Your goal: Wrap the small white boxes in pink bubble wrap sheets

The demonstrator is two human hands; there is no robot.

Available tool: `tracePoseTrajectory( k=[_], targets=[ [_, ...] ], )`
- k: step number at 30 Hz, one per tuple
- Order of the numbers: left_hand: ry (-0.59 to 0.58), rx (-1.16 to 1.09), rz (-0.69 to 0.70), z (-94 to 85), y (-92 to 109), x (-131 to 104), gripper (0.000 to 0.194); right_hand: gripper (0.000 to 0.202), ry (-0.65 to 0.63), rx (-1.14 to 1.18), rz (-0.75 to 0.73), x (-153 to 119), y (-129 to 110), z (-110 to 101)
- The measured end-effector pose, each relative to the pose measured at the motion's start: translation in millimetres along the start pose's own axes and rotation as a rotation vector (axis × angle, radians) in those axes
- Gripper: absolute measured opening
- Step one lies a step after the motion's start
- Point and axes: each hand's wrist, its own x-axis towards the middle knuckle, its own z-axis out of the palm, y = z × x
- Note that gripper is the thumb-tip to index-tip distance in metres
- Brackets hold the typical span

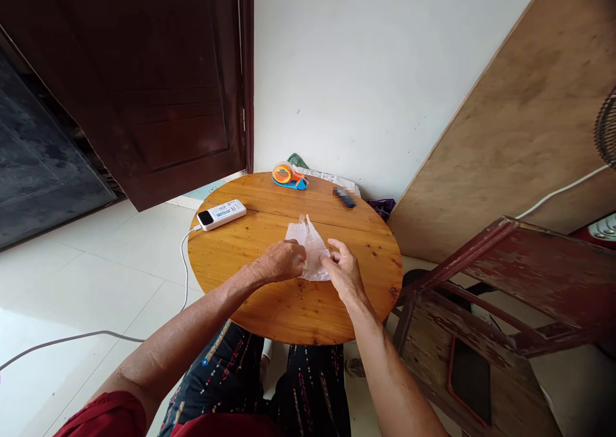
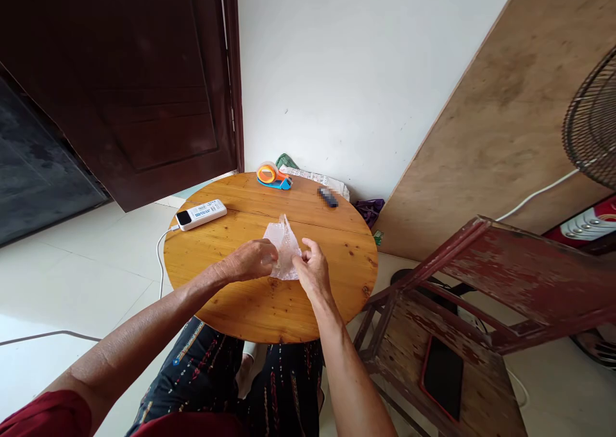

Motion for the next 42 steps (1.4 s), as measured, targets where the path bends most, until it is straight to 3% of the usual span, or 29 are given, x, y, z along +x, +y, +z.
tracePoseTrajectory(
  k=[10,14,19,23,31,35,39,42],
  targets=[
    [-0.065,0.121,-0.062,-4.9,9.8,4.5,0.020,0.056,-0.159,-0.010,-0.096,-0.6,-16.0,17.7],
    [-0.028,0.051,-0.130,-1.9,8.4,1.9,0.018,0.054,-0.217,-0.044,-0.087,-0.5,-21.5,21.4],
    [0.143,-0.183,-0.138,10.0,-2.0,-4.6,0.043,0.059,-0.393,0.011,-0.062,-5.0,-26.0,10.0],
    [0.171,-0.340,-0.126,18.9,-11.4,-8.6,0.062,0.067,-0.518,0.050,-0.087,-9.5,-26.2,2.8],
    [0.199,-0.516,-0.083,26.5,-21.2,-10.8,0.064,0.068,-0.549,0.019,-0.137,-8.6,-22.3,-2.1],
    [0.164,-0.608,-0.111,20.7,-18.7,-12.9,0.064,0.072,-0.472,-0.200,-0.288,-10.9,-24.7,9.3],
    [0.229,-0.517,-0.203,19.8,-12.6,-13.4,0.050,0.074,-0.382,-0.458,-0.403,-14.4,-31.5,18.2],
    [0.272,-0.434,-0.231,24.7,-9.6,-10.9,0.043,0.078,-0.457,-0.415,-0.391,-13.1,-32.7,11.4]
  ],
)
